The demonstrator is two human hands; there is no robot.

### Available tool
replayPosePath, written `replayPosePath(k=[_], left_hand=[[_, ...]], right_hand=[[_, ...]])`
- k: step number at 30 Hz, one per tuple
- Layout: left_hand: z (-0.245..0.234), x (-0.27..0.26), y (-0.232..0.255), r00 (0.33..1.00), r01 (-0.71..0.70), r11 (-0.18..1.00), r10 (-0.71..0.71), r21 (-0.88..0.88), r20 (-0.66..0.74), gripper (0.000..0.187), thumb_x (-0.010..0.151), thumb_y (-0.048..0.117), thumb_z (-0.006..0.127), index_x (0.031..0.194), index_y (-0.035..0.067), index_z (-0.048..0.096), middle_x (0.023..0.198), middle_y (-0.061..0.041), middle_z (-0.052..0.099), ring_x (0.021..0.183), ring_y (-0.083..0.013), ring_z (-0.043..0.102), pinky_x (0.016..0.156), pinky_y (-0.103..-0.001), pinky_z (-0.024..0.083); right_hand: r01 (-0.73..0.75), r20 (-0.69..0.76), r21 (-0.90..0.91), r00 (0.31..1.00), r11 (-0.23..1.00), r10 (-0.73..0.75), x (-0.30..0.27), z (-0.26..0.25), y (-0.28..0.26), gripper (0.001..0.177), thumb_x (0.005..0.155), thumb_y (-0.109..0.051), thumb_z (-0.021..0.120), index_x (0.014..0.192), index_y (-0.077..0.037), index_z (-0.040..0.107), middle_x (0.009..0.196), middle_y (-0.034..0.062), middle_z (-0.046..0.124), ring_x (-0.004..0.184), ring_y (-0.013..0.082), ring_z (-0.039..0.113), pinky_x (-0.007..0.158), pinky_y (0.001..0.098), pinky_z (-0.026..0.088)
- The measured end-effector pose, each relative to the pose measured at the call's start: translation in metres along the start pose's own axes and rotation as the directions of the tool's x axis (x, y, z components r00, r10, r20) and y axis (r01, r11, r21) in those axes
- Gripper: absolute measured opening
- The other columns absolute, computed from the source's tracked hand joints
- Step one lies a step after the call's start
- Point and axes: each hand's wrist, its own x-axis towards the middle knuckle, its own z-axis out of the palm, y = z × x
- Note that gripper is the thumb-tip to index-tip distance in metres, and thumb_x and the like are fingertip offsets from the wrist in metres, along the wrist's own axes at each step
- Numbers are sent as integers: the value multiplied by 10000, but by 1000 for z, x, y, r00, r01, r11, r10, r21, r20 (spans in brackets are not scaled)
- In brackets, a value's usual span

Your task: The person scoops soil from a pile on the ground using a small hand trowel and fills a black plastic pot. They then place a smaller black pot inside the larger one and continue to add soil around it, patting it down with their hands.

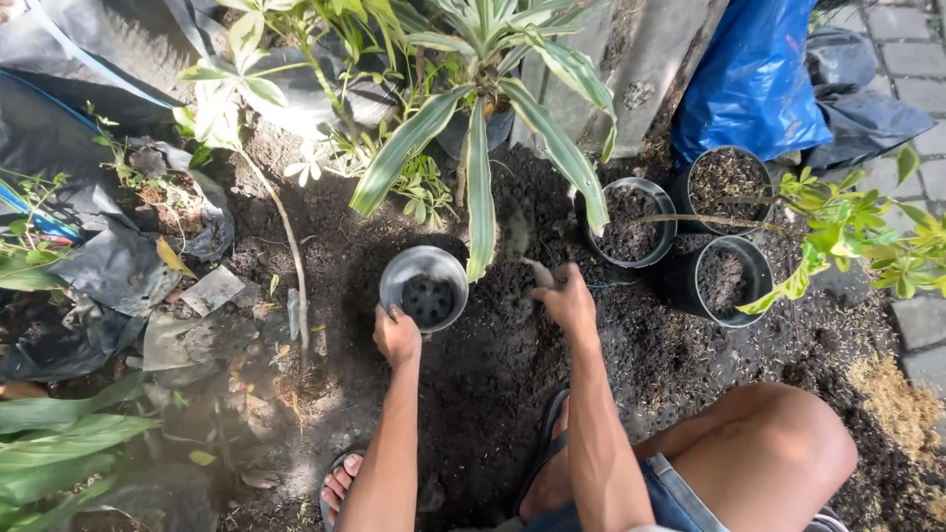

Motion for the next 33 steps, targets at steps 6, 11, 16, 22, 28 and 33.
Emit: replayPosePath(k=[6,11,16,22,28,33], left_hand=[[19,38,-17,996,-82,995,81,-55,-28,326,1087,302,435,1343,192,605,1187,-158,722,1118,-348,695,887,-503,617],[-24,-19,23,992,4,992,12,-123,125,428,1104,245,366,1475,73,495,1483,-243,525,1397,-401,473,1124,-558,459],[-28,-32,37,988,53,993,-37,-103,149,473,1133,255,339,1557,55,396,1592,-214,407,1480,-361,373,1188,-544,394],[-27,-33,42,995,-59,992,67,-108,73,402,1106,188,412,1481,94,522,1466,-179,555,1377,-368,506,1118,-506,469],[-12,-22,22,984,-176,962,172,-209,-36,373,1103,172,451,1439,80,584,1404,-215,595,1323,-395,547,1077,-499,484],[-21,-21,14,958,-215,945,155,-246,-242,472,1054,123,506,1497,-39,494,1503,-305,469,1416,-431,438,1179,-525,368]], right_hand=[[242,89,-168,969,956,-229,90,62,15,514,1091,-345,520,1397,66,494,1219,316,639,1224,496,610,996,679,523],[275,200,-455,958,847,-204,160,129,75,478,1095,-397,416,1396,-29,373,975,245,689,893,446,733,700,623,618],[196,126,-585,981,787,-150,201,170,125,509,1057,-466,441,1312,-26,412,899,219,696,828,420,753,644,561,648],[17,161,-458,985,889,64,99,178,100,602,990,-548,427,1284,-23,436,1048,247,722,1006,421,743,805,561,628],[-151,319,-98,931,984,174,-38,125,67,629,962,-550,551,1293,-15,581,1118,269,711,1135,424,700,887,575,592],[-103,101,-94,989,990,113,-59,36,6,576,1003,-502,446,1265,-29,644,1111,338,713,1121,475,689,947,599,545]])
